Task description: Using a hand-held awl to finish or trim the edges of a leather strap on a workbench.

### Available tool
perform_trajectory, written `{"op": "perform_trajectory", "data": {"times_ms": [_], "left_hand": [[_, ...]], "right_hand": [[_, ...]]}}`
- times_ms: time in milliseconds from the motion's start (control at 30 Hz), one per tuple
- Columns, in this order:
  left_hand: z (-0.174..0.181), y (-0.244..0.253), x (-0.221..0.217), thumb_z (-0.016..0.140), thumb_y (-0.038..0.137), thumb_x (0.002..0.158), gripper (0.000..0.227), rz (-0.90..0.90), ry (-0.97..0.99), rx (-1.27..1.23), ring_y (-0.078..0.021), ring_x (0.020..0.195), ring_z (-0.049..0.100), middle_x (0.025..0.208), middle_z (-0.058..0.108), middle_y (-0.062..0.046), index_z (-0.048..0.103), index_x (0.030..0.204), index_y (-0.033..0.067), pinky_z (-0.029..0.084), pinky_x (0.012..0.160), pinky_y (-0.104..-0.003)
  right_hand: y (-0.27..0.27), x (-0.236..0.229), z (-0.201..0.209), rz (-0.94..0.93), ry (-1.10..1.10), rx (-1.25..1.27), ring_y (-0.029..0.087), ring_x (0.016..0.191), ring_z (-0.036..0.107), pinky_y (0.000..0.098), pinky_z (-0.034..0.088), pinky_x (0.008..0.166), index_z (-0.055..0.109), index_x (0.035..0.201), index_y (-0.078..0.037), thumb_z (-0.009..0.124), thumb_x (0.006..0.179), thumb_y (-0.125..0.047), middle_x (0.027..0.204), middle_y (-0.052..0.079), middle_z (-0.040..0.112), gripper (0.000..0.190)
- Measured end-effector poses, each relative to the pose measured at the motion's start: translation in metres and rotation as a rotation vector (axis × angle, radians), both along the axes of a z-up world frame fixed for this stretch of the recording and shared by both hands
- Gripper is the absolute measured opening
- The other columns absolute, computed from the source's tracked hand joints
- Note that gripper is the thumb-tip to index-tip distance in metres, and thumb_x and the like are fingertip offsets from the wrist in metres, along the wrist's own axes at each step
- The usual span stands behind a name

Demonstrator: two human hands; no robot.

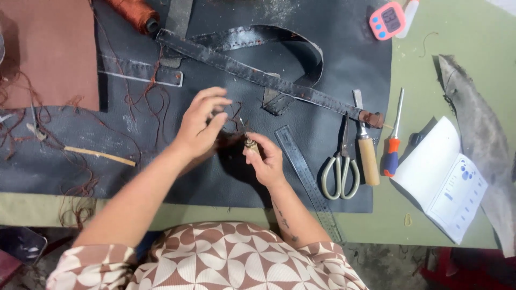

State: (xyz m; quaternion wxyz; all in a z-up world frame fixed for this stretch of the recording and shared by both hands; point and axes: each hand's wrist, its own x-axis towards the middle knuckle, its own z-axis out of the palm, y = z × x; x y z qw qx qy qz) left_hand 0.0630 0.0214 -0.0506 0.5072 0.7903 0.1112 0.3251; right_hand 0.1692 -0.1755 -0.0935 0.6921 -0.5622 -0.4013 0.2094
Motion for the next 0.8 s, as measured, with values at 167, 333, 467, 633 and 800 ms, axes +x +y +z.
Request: {"op": "perform_trajectory", "data": {"times_ms": [167,333,467,633,800], "left_hand": [[0.045,0.007,0.006,0.060,-0.001,0.090,0.036,-0.286,0.266,0.053,-0.0465,0.103,0.069,0.117,0.070,-0.025,0.069,0.125,0.0025,0.056,0.085,-0.055],[0.079,0.023,0.005,0.061,0.009,0.095,0.023,-0.311,0.487,0.070,-0.0393,0.092,0.075,0.095,0.078,-0.020,0.079,0.109,0.0052,0.057,0.081,-0.049],[0.087,0.041,0.003,0.063,0.019,0.097,0.020,-0.252,0.587,0.252,-0.0347,0.089,0.075,0.092,0.078,-0.012,0.081,0.103,0.0121,0.057,0.078,-0.045],[0.107,0.046,0.003,0.065,0.022,0.097,0.018,-0.184,0.549,0.473,-0.0325,0.082,0.073,0.084,0.076,-0.009,0.081,0.097,0.0144,0.056,0.072,-0.043],[0.111,0.035,0.003,0.064,0.024,0.097,0.020,-0.169,0.474,0.600,-0.0327,0.080,0.072,0.082,0.073,-0.010,0.080,0.098,0.0115,0.057,0.070,-0.041]], "right_hand": [[0.002,-0.002,-0.003,0.041,0.011,-0.029,0.015,0.059,0.065,0.0295,0.052,0.056,0.062,0.122,0.006,0.061,0.100,-0.012,0.077,0.016,0.069,0.028],[0.002,-0.003,0.002,0.063,0.004,-0.041,0.016,0.060,0.065,0.0294,0.051,0.055,0.058,0.122,0.004,0.057,0.103,-0.015,0.082,0.017,0.069,0.027],[0.003,-0.006,0.005,0.068,-0.019,-0.080,0.014,0.060,0.065,0.0287,0.052,0.058,0.061,0.118,0.004,0.061,0.101,-0.014,0.082,0.016,0.070,0.025],[0.005,-0.007,0.005,0.050,-0.053,-0.123,0.014,0.062,0.066,0.0299,0.054,0.060,0.062,0.120,0.004,0.063,0.100,-0.012,0.083,0.016,0.070,0.026],[0.006,-0.004,0.000,0.027,-0.021,-0.186,0.016,0.059,0.066,0.0295,0.054,0.054,0.063,0.122,0.003,0.063,0.101,-0.015,0.082,0.015,0.070,0.028]]}}
